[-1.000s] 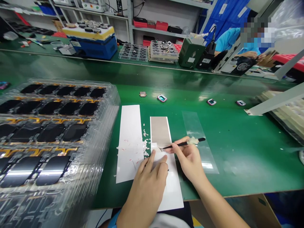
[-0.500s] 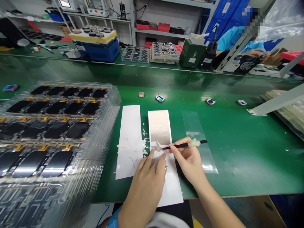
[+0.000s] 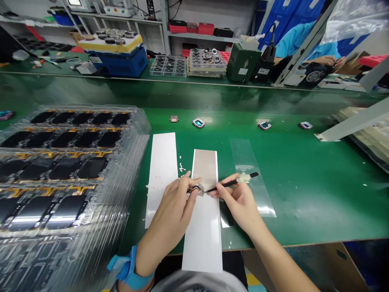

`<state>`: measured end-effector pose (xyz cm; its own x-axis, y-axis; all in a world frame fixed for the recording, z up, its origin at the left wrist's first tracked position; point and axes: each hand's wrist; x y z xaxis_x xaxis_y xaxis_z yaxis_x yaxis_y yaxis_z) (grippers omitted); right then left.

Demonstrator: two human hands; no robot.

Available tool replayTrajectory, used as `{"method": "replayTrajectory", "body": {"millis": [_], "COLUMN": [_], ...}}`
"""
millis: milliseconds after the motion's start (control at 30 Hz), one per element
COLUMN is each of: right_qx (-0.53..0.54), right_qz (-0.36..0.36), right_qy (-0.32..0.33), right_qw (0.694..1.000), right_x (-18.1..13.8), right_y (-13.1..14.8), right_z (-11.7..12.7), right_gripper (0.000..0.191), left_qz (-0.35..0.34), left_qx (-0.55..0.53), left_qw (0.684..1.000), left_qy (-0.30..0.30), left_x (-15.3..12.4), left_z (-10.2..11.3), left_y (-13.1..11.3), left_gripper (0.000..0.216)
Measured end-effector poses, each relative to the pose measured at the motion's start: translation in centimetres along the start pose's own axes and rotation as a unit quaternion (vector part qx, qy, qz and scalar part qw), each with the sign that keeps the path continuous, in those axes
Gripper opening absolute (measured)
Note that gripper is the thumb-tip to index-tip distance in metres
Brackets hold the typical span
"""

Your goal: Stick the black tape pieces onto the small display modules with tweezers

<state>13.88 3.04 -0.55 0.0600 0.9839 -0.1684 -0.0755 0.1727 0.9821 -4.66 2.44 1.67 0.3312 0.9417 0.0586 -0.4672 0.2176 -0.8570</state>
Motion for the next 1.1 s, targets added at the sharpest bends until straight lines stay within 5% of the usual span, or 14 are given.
{"method": "replayTrajectory", "body": {"millis": [367, 500, 733, 900, 1100], "right_qx": [0.008, 0.026, 0.087, 0.091, 0.083], "right_qz": [0.012, 0.044, 0.130, 0.133, 0.135], "right_qy": [-0.002, -0.048, -0.098, -0.095, -0.076], "right_qw": [1.000, 0.998, 0.983, 0.982, 0.985], "right_x": [0.2, -0.6, -2.7, -3.0, -2.9], "right_y": [0.2, 0.5, 1.1, 0.9, 0.4], "right_z": [0.0, 0.8, -1.8, -3.1, -3.0], "right_gripper": [0.037, 0.031, 0.015, 0.015, 0.013], "left_qz": [0.001, 0.021, 0.110, 0.107, 0.069], "left_qx": [-0.024, -0.084, -0.384, -0.447, -0.454], "left_qw": [0.999, 0.996, 0.914, 0.885, 0.887], "left_qy": [0.035, -0.023, -0.076, -0.077, -0.052], "left_x": [0.6, 0.6, -0.3, -0.9, -0.9], "left_z": [-0.1, -0.1, -0.7, -1.4, -1.8], "left_y": [0.3, 0.5, -1.3, -1.6, -0.7], "left_gripper": [0.013, 0.012, 0.014, 0.019, 0.011]}}
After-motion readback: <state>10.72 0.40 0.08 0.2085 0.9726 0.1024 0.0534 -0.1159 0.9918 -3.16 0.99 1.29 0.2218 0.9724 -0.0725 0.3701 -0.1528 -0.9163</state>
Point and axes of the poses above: each hand's wrist, its own x-axis towards the middle knuckle, its own z-axis out of the back of the hand, y = z × x, and after that the axes turned 13 degrees about -x, right-handed
